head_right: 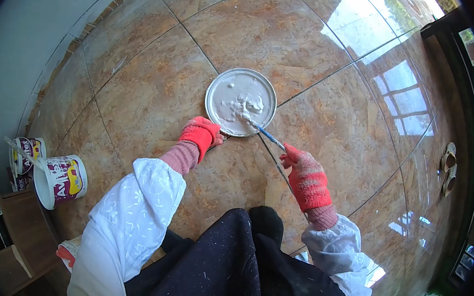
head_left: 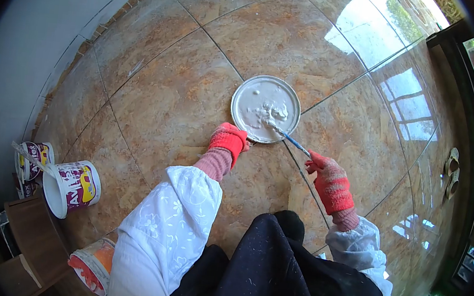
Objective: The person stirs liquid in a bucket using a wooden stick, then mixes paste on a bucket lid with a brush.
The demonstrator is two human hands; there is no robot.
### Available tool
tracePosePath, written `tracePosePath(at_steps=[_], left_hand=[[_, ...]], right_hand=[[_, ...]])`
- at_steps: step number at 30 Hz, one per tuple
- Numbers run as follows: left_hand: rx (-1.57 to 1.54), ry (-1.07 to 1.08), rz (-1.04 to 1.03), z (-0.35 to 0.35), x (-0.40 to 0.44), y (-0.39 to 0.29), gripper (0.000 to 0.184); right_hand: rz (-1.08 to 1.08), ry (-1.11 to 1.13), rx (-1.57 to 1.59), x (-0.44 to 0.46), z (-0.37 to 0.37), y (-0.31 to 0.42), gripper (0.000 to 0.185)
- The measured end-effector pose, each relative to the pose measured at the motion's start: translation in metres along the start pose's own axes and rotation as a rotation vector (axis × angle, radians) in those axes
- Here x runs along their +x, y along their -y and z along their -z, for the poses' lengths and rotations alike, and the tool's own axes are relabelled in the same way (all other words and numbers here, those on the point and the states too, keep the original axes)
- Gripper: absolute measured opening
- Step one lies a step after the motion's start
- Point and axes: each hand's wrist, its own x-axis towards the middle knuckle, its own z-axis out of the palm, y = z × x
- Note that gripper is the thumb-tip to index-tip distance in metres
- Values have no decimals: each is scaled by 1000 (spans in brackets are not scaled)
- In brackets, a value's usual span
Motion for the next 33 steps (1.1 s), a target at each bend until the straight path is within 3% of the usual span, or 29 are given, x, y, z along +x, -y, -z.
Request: tracePosePath(at_steps=[4,12,17,21,24,28,31,33], left_hand=[[164,30,-100,6,35,22,24],[20,-7,-62,1,17,12,26],[109,7,-160,9,72,49,27],[160,-13,-198,10,78,52,27],[209,15,-228,13,93,60,28],[290,51,-278,18,109,72,28],[400,75,-553,23,124,84,27],[574,152,-411,25,107,70,35]], right_hand=[[-34,-38,43,32,-19,-3,49],[-76,-65,278,40,-18,15,45],[-276,-114,365,47,-1,13,28],[-310,-108,393,52,-9,5,26],[-269,-53,293,43,-20,-6,25],[-258,-63,387,27,-27,-10,27],[-200,-66,476,22,-22,-6,29],[-186,-57,420,26,-15,2,30]])
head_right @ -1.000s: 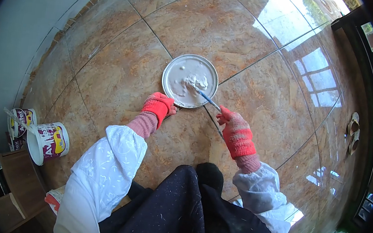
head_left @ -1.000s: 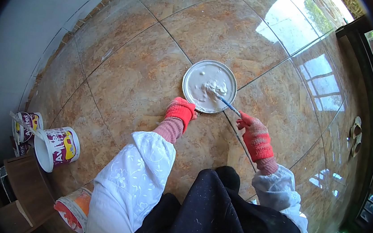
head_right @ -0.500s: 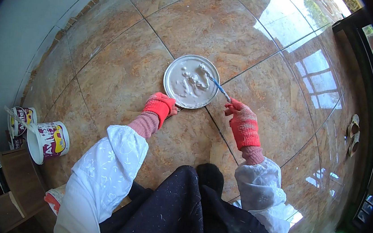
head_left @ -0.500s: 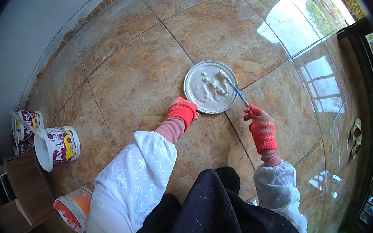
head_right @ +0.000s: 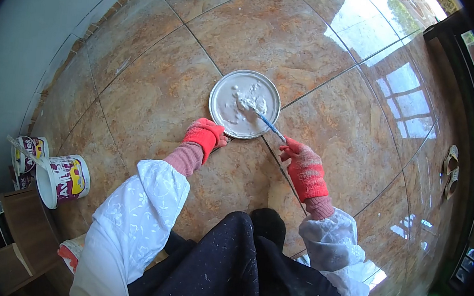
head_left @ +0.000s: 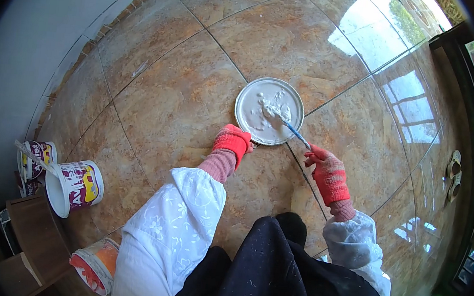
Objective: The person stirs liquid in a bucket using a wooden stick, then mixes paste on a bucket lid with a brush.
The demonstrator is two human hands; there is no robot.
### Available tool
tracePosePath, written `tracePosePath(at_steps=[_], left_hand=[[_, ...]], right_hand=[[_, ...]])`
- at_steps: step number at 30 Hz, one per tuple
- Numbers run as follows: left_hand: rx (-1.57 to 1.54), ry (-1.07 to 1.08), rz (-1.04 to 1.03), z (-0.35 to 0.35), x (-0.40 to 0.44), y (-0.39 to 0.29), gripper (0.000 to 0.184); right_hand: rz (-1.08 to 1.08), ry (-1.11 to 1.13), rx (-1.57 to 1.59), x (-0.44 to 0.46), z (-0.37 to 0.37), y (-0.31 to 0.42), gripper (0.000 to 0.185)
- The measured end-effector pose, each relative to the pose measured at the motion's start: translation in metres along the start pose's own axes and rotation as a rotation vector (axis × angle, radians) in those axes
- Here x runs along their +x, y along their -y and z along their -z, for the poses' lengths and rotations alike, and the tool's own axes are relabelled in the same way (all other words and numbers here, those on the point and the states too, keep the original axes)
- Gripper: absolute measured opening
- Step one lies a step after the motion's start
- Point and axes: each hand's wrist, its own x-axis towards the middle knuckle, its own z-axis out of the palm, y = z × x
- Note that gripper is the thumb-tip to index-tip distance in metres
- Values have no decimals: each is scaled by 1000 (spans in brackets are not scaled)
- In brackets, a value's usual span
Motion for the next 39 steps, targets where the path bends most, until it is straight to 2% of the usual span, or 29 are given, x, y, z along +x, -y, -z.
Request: tracePosePath(at_steps=[1,4,6,7,8,10,12,13,16,18,19,21,22,24,25,27,28,30,31,32,34,35,37,38,39], left_hand=[[47,49,40,2,-2,-2,41],[101,66,-16,-2,7,10,41],[127,68,-64,-3,10,18,41],[136,70,-80,-4,10,19,42],[98,4,-166,-7,9,19,32],[60,-62,-250,-11,10,18,28],[14,-113,-130,-13,12,20,30],[-2,-130,-90,-14,12,22,30],[-88,-77,-254,-6,8,26,31],[96,-33,-443,-4,11,27,30],[155,-20,-506,-4,11,25,30],[255,-13,-426,-5,8,18,29],[288,-11,-399,-5,6,16,28],[163,-41,-426,-5,7,17,28],[121,-51,-435,-4,7,18,28],[381,12,-469,-1,4,9,28],[466,33,-481,0,2,5,29],[361,2,-497,3,-5,-5,28],[327,-8,-502,4,-8,-10,28],[557,61,-388,13,-31,-54,28],[786,131,-269,13,-32,-56,28],[585,51,-385,3,-9,-14,27],[381,-27,-496,-6,0,10,27],[40,-89,-300,-9,-5,4,26],[-125,-111,-195,-6,-8,-1,26]], right_hand=[[12,6,-58,3,1,5,31],[-18,-40,-151,19,3,19,31],[5,-29,-115,40,9,10,29],[-51,-14,-101,49,8,13,28],[-107,1,-87,55,6,16,27],[-47,26,-43,61,-2,19,23],[-353,34,238,69,-7,22,32],[-355,33,237,67,-9,22,32],[-463,47,326,54,-12,18,39],[0,110,19,35,-11,11,25],[0,110,17,28,-7,11,25],[123,95,-222,16,0,18,26],[123,95,-223,12,3,18,26],[269,47,-269,6,8,18,35],[269,47,-270,4,8,17,35],[114,123,-230,0,9,14,48],[113,123,-231,-3,8,14,48],[149,131,-340,-8,-1,14,42],[96,122,-257,-7,-5,11,42],[95,122,-256,-4,-7,8,42],[157,80,-329,7,-8,4,41],[157,80,-329,15,-8,3,41],[-34,77,-169,29,-6,2,41],[-34,75,-170,32,-5,4,41],[-36,78,-120,35,-5,7,39]])
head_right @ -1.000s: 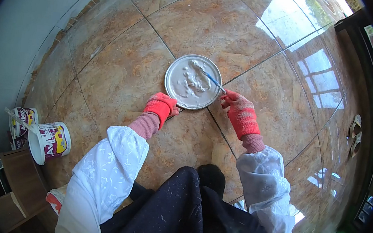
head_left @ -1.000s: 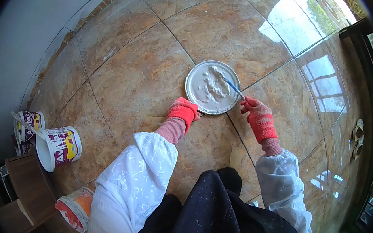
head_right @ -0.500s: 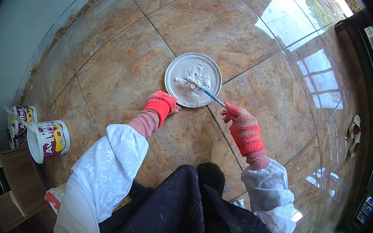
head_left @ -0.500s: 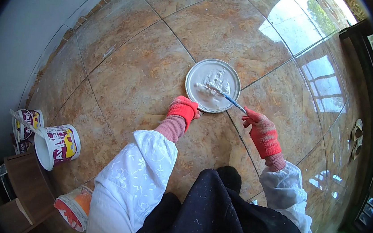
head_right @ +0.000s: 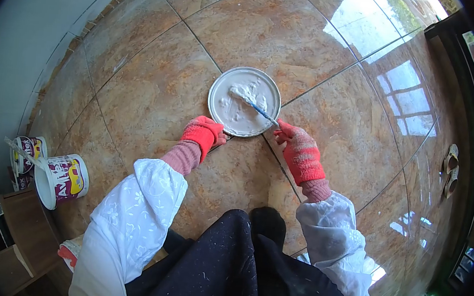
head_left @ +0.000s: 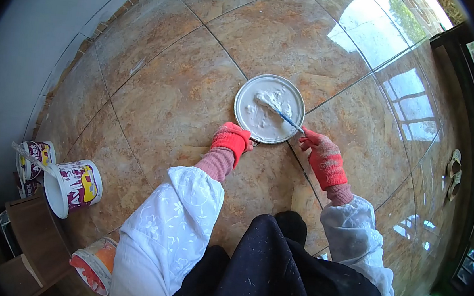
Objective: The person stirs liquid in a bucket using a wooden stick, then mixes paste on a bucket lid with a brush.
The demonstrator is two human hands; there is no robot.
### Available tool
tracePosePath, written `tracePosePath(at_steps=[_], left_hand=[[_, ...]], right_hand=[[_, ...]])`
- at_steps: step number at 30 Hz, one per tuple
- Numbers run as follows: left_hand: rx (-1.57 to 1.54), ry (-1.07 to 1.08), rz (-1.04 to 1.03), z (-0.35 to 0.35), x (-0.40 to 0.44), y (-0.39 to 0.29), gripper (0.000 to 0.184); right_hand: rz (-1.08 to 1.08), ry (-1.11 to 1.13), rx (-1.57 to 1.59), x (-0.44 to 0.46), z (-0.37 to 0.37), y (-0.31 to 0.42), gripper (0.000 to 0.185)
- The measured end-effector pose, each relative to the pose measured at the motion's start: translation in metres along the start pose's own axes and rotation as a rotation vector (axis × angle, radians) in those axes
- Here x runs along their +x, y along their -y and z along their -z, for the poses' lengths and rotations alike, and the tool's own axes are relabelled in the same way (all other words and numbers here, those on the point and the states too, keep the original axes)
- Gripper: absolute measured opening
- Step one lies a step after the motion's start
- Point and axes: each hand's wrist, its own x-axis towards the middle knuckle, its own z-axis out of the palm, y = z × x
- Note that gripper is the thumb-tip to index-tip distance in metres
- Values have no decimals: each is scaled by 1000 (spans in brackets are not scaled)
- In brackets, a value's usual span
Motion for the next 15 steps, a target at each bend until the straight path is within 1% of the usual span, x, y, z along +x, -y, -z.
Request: tracePosePath(at_steps=[1,2,4,5,7,8,10,11,13,14,15], left_hand=[[-161,-61,103,2,-2,-6,26],[249,86,-32,12,-11,-36,26],[653,234,-170,14,-12,-49,25],[545,184,-142,10,-7,-36,23],[436,134,-112,3,5,1,21],[286,118,-206,7,8,7,20],[136,103,-301,6,14,15,20],[465,212,-206,11,1,-28,19],[794,318,-101,18,-14,-76,18],[842,332,-81,19,-16,-83,16],[866,339,-71,17,-14,-74,15]], right_hand=[[1,6,51,1,0,3,36],[2,8,51,-1,-1,5,36],[196,-57,-73,-10,1,9,32],[195,-55,-77,-14,4,12,32],[145,-126,-91,-23,9,16,29],[146,-127,-94,-25,11,15,29],[-30,-178,130,-29,15,9,29],[-29,-180,130,-31,14,6,29],[-83,-202,99,-35,12,-2,28],[-82,-201,99,-36,9,-6,28],[-218,-177,249,-37,5,-10,27]])
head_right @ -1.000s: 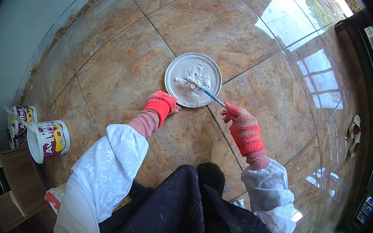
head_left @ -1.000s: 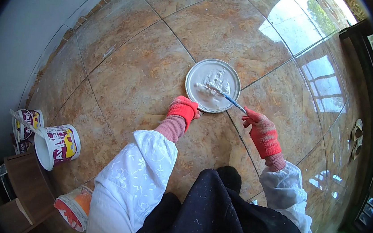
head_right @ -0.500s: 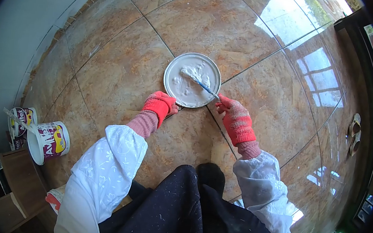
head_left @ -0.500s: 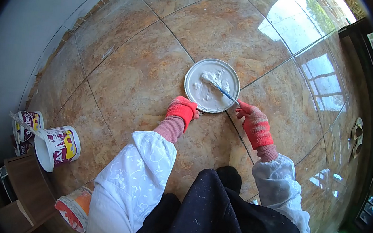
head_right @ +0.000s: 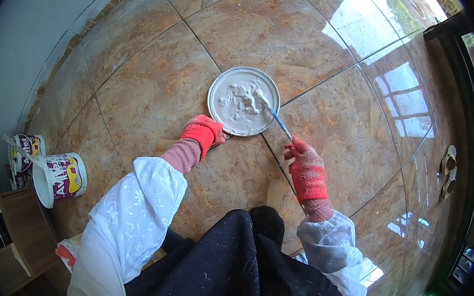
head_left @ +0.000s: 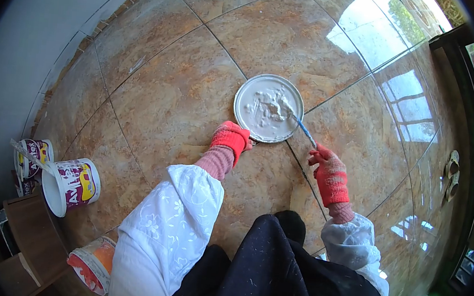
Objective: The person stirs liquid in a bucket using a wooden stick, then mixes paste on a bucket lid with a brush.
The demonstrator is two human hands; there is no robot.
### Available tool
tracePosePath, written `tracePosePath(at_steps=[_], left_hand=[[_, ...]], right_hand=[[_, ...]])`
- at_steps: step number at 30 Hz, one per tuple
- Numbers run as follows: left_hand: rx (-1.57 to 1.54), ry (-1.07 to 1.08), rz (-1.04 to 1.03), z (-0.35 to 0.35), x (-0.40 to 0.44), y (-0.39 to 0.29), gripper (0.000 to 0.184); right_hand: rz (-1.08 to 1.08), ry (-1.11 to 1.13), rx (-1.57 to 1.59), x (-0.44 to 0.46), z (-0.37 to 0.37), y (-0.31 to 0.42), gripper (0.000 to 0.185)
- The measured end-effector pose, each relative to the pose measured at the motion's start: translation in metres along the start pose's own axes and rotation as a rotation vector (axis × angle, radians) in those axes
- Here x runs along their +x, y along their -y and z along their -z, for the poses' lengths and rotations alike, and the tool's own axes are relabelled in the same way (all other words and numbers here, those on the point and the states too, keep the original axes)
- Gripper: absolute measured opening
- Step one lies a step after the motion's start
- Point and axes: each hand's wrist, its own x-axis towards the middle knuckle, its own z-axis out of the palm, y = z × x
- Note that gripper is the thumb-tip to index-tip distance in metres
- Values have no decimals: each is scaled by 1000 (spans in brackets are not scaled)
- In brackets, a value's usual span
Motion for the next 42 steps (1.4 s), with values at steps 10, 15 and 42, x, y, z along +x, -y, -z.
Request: tracePosePath(at_steps=[10,15,42], left_hand=[[119,-38,-125,-4,0,5,12],[-368,-197,-37,-41,27,28,16],[-280,-64,117,-6,4,-3,19]], right_hand=[[77,-30,5,-24,-13,2,26],[71,-87,-101,-30,-6,4,26],[250,78,-415,-45,23,17,40]])
